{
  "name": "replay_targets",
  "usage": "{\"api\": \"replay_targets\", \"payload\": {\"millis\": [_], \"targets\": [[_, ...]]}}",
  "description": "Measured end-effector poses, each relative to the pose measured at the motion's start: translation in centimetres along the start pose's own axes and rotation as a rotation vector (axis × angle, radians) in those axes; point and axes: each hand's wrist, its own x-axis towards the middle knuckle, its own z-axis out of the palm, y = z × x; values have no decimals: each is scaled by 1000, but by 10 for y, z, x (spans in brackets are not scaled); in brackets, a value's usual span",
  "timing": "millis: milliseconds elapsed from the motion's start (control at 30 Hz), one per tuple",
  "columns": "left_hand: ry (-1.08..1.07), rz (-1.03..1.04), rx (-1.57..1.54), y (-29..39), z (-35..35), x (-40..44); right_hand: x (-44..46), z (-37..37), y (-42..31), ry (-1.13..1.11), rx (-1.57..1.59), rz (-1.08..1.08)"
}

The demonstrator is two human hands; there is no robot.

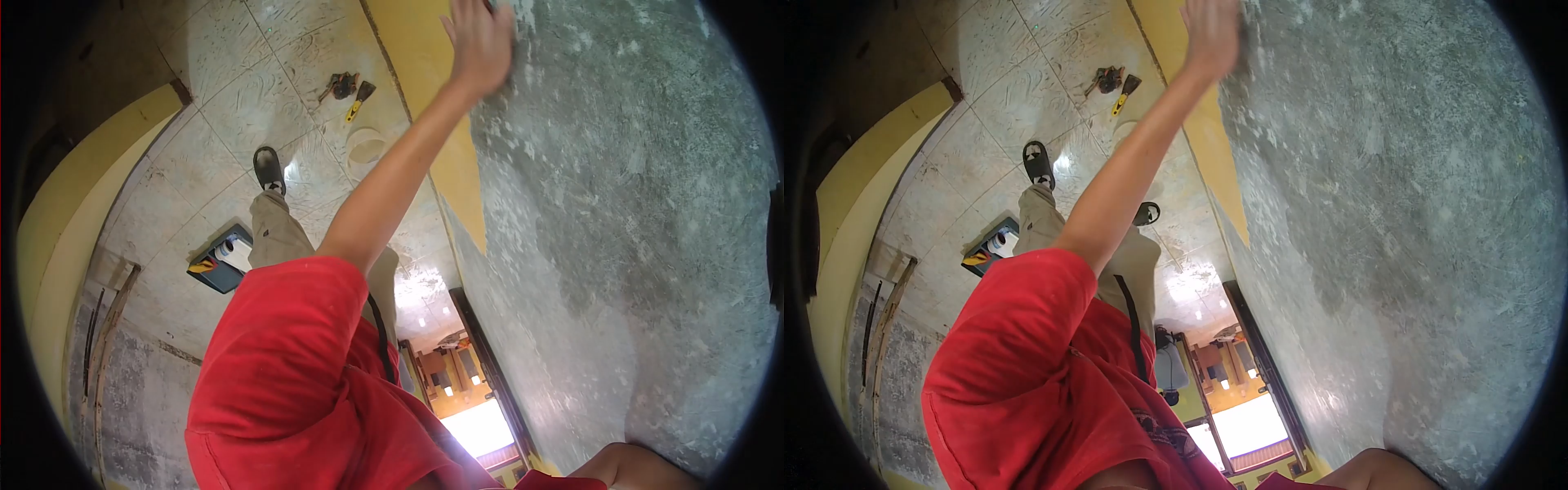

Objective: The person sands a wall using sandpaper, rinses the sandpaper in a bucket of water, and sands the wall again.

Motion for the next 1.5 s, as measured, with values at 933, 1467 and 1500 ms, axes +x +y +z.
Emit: {"api": "replay_targets", "payload": {"millis": [933, 1467, 1500], "targets": [[-503, -449, -699, -514, 327, -199, -8, -4, -1, 62, 11, -20], [-435, -272, -755, -496, 313, -195, -23, -7, -1, 40, -27, 0], [-451, -259, -781, -495, 305, -190, -24, -8, 0, 38, -34, 5]]}}
